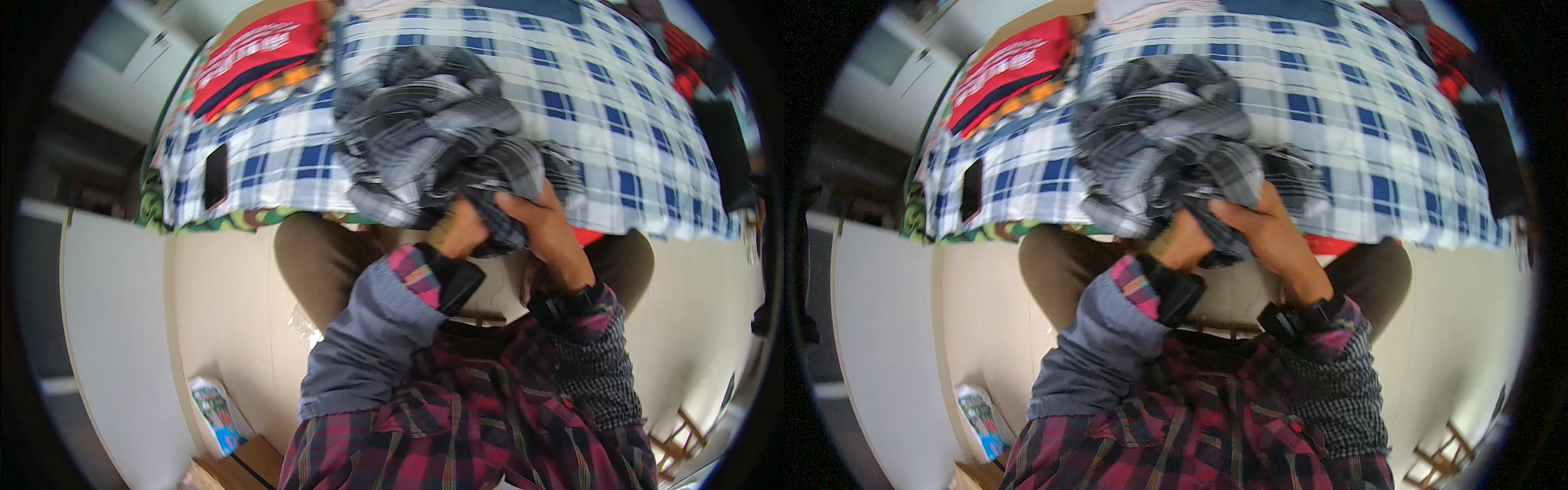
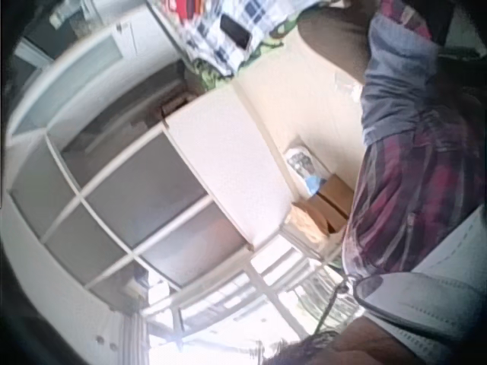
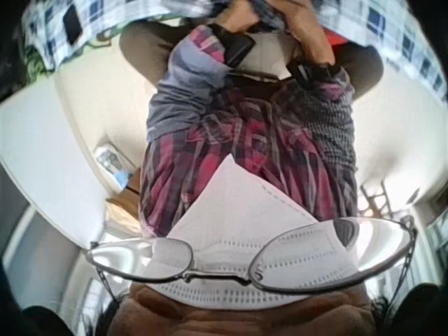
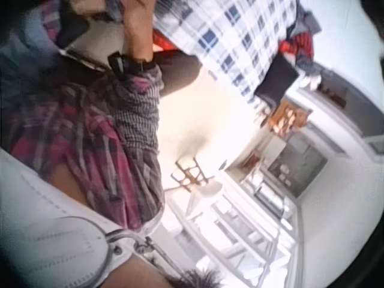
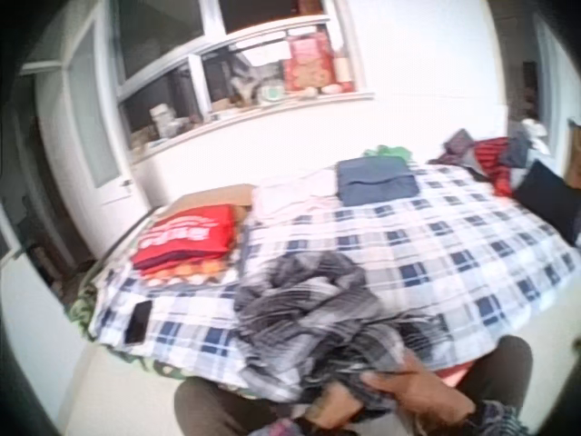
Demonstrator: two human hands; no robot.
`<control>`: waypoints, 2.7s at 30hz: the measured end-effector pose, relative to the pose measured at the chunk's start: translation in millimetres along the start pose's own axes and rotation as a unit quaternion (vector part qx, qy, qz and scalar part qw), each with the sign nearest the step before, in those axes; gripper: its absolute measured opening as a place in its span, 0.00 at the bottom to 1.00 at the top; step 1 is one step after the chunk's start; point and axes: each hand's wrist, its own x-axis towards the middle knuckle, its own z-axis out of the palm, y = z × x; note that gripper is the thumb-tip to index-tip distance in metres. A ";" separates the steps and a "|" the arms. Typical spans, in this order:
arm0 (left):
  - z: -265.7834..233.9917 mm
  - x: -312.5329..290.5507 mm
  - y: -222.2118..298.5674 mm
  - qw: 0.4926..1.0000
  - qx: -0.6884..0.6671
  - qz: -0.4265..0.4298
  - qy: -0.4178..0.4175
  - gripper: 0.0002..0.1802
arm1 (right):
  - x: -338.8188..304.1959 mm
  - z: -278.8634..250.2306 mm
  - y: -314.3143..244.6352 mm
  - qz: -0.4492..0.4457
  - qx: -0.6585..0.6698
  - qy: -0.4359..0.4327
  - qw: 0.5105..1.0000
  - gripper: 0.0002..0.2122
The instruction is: The person folds a red polo shirt and a plaid shirt on a bed. They smooth and align each garment, fold sleeves and sides, then stack the folded shirts on top of other folded clothes.
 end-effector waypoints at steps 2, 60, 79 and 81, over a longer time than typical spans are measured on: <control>0.6 4.1 18.9 0.986 0.164 0.025 0.002 0.17 | 6.4 -5.1 -8.1 -0.013 -0.016 0.029 0.999 0.15; -19.7 44.0 65.1 0.781 -0.566 -0.239 0.108 0.08 | 33.4 -91.0 -7.1 0.059 0.242 0.126 0.960 0.18; -26.2 37.0 80.8 0.745 -0.639 -0.190 0.035 0.08 | 10.2 -51.5 -65.4 -0.053 -0.062 0.136 0.987 0.05; -25.7 33.5 84.5 0.847 -0.449 -0.227 0.175 0.07 | 9.5 -50.7 -58.8 -0.048 -0.018 0.133 0.990 0.06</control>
